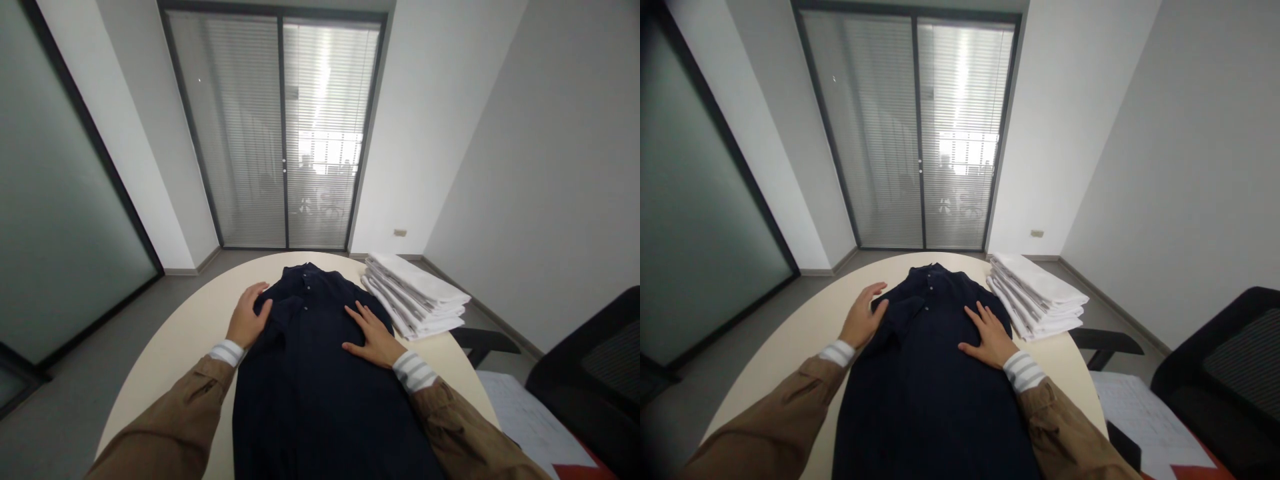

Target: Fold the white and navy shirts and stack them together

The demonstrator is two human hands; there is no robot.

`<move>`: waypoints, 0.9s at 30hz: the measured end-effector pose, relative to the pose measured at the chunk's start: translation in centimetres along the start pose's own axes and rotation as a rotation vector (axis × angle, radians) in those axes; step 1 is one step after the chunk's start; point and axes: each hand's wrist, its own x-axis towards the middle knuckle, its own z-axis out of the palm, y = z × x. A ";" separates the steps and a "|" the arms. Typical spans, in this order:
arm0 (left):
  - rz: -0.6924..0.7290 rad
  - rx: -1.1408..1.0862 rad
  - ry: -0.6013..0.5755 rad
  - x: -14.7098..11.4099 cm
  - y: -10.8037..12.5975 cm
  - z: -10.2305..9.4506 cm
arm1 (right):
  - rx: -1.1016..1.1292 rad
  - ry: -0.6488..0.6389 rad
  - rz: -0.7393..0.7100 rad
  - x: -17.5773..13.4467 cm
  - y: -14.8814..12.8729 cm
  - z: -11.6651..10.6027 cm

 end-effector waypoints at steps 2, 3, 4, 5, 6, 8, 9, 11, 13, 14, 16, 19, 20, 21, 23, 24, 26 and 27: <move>0.124 0.052 -0.261 -0.6 2.1 -0.2 | 0.000 -0.012 0.009 0.0 0.1 0.1; 0.151 0.083 -0.365 -0.9 2.8 -0.2 | 0.002 -0.017 0.002 0.0 0.1 0.1; 0.155 0.116 -0.447 -1.1 3.3 -0.2 | 0.004 -0.019 -0.006 0.0 0.1 0.1; 0.143 0.148 -0.502 -1.3 3.4 -0.1 | 0.007 -0.018 -0.014 -0.1 0.0 0.1; 0.123 0.176 -0.534 -1.4 3.3 0.0 | 0.012 -0.015 -0.018 -0.1 0.0 0.1; 0.069 0.220 -0.549 -1.4 2.5 0.2 | 0.028 -0.003 -0.009 -0.1 -0.1 0.1; 0.038 0.241 -0.539 -1.2 1.9 0.2 | 0.038 0.002 -0.001 -0.1 -0.1 0.1; -0.031 0.308 -0.500 -0.8 0.3 -0.1 | 0.055 0.009 0.018 -0.1 -0.1 0.2; -0.118 0.404 -0.438 -0.4 -1.6 -0.7 | 0.066 0.014 0.030 0.0 0.0 0.4; -0.172 0.445 -0.400 -0.2 -2.6 -1.2 | 0.069 0.016 0.032 0.0 0.1 0.4; -0.305 0.474 -0.308 0.1 -4.3 -2.2 | 0.067 0.016 0.030 0.1 0.2 0.6; -0.415 0.433 -0.065 0.4 -5.4 -3.5 | 0.047 0.003 0.034 0.2 0.3 0.6; -0.391 0.415 0.004 0.4 -5.1 -3.7 | 0.042 -0.001 0.042 0.2 0.3 0.6; -0.342 0.401 0.044 0.5 -4.6 -3.8 | 0.038 -0.006 0.052 0.3 0.3 0.6; -0.222 0.402 0.042 0.4 -2.8 -3.7 | 0.035 -0.013 0.077 0.4 0.3 0.6; -0.157 0.413 0.011 0.3 -1.7 -3.4 | 0.036 -0.015 0.085 0.6 0.3 0.6; -0.025 0.433 -0.071 -0.3 0.6 -2.6 | 0.042 -0.016 0.091 0.8 0.2 0.5; 0.030 0.422 -0.142 -0.7 1.5 -2.1 | 0.045 -0.016 0.090 0.9 0.2 0.5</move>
